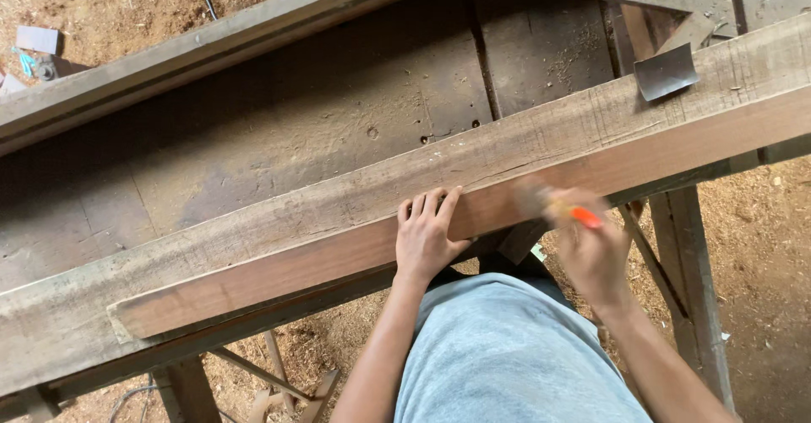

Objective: The person applies a liquid finish to a narrow strip of wood using a small brush, working along the entire length of the piece.

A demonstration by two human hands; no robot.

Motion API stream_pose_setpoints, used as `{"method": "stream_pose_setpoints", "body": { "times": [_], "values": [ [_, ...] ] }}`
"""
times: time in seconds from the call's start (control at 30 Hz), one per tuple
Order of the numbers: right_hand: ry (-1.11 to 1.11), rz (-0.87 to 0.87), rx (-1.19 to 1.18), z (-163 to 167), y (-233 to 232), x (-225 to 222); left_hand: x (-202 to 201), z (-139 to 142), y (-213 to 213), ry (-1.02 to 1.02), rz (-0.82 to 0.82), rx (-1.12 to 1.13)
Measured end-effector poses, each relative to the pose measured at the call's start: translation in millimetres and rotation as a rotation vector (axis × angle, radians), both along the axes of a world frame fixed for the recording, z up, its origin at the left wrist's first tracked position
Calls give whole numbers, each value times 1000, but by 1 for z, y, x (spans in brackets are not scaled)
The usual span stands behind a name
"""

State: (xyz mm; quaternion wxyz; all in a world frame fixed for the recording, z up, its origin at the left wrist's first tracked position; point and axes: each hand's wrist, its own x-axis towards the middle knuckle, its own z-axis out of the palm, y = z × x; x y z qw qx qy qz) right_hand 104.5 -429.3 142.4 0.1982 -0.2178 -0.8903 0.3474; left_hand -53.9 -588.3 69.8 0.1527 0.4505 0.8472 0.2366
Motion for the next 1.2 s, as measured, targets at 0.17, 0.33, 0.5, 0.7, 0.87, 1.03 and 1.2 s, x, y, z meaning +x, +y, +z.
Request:
{"method": "stream_pose_setpoints", "body": {
  "times": [0.17,0.33,0.5,0.7,0.87,1.03,1.2],
  "values": [
    [22,243,16,2,-7,1,-1,6,1,4,6,41],
    [-80,-59,-51,5,-12,-3,2,10,-7,32,26,-47],
    [78,311,-180,7,-14,-11,2,14,-31,34,141,-121],
    [-11,273,53,10,-14,-23,-3,9,-63,57,353,-82],
    [34,459,-186,11,-17,-32,4,9,-68,17,406,32],
    [-81,481,-77,11,-26,-40,3,17,-72,28,364,15],
    [-102,206,-171,7,-41,-45,-15,18,-85,28,226,2]
  ]
}}
